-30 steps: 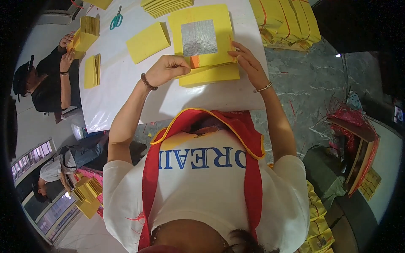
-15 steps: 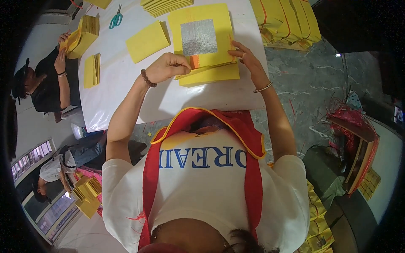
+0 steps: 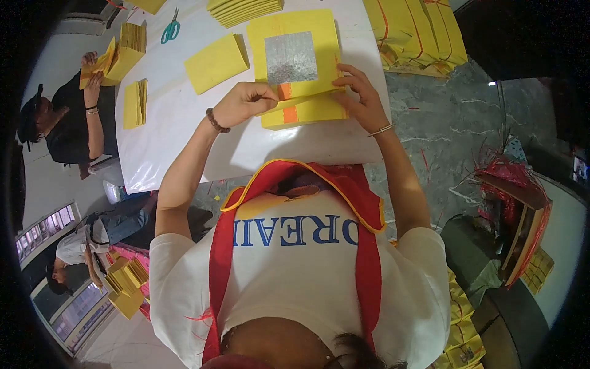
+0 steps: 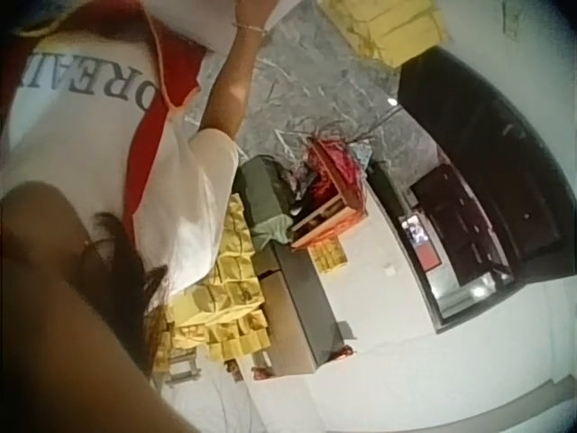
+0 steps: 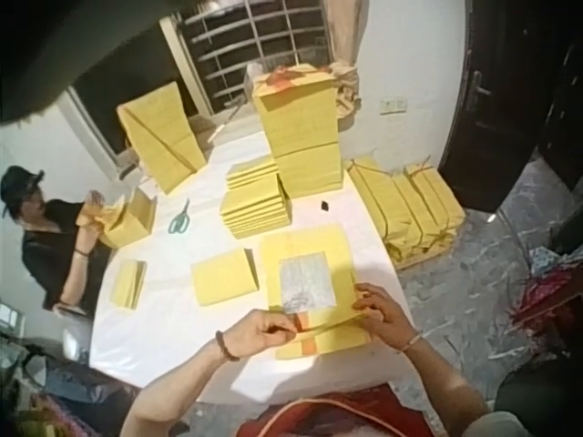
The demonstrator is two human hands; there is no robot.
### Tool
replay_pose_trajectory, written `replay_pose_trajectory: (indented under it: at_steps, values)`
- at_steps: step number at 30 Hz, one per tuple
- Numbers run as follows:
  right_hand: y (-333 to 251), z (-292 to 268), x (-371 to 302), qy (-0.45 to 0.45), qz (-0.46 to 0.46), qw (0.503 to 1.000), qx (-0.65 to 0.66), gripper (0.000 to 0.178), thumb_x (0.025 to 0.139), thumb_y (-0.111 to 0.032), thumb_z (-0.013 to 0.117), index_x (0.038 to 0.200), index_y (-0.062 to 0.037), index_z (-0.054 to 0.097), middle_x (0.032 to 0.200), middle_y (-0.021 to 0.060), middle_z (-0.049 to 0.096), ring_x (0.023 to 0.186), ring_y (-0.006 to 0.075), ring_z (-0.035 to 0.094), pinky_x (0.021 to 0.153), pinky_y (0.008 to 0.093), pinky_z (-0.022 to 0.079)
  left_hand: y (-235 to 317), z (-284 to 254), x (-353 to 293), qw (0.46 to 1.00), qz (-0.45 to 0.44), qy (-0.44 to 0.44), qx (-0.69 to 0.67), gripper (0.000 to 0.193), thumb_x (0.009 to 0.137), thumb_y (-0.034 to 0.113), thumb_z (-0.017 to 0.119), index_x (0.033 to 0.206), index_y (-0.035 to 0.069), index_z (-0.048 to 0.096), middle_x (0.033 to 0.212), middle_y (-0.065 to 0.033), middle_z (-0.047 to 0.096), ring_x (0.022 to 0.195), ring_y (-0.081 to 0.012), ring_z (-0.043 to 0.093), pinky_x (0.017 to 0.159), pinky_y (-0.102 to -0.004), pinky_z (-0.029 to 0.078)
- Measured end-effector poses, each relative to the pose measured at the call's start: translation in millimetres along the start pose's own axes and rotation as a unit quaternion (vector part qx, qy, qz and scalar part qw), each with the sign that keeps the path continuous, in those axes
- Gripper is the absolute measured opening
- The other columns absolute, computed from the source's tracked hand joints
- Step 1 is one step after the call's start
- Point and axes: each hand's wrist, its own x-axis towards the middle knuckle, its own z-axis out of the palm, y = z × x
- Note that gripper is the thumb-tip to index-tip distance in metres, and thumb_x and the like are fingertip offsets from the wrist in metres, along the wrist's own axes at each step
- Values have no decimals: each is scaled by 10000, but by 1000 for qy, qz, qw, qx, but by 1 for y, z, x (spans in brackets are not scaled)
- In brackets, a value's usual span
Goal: Folding and stacking yellow paper sheets at a work table in a paper mill or processing facility.
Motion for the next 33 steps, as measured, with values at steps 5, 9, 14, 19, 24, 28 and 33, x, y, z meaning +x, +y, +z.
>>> replay_pose_trajectory:
  at_steps: [5,9,14,19,24,28,33]
  values:
    - [7,2,2,34,18,998,42,173,807,-83,587,979,-64,579,1277,61,417,1097,150,448,910,313,383,16,-7,-17,972,181,18,146,510,743,251,678,1193,74,517,1102,-72,564,1020,-193,490,874,-311,377]
    - [10,5,3,33,41,992,117,192,814,-75,578,1006,-69,579,1290,59,403,1094,160,460,915,316,384,-19,5,-8,904,189,185,336,613,681,215,694,1247,115,480,1209,-89,497,1102,-273,434,932,-382,314]
    - [-11,2,8,68,-109,977,-173,313,756,-45,600,1064,-95,573,1321,100,388,1132,266,468,956,366,358,-19,7,-3,810,269,247,458,466,678,32,540,1132,134,571,1102,-50,561,1031,-235,486,857,-363,347]
    - [-29,-14,0,-3,-249,921,-300,359,714,-89,623,1067,-137,581,1257,107,492,1194,294,432,969,387,318,-1,21,-31,775,301,216,511,418,700,31,519,1101,131,583,1022,-56,584,965,-233,519,820,-352,378]
    - [-31,-15,-18,-138,-161,950,-230,377,734,-95,605,1108,-129,562,1216,94,525,1190,275,439,962,379,320,-12,38,-43,845,302,191,398,398,710,17,518,1098,88,572,990,-67,590,926,-242,521,782,-341,385]
    - [-25,11,-18,-45,-104,988,-102,377,743,-114,603,1114,-104,540,1211,108,526,1197,275,430,990,383,302,-13,46,-37,895,241,201,316,408,720,46,543,1127,77,546,988,-59,592,937,-242,501,807,-343,350]
    - [-22,16,-19,-21,-72,997,-36,312,731,-122,616,1040,-98,582,1200,97,534,1216,276,406,1004,384,296,-19,54,-39,901,235,215,294,525,711,137,582,1214,65,453,1006,-46,585,968,-240,470,824,-358,300]
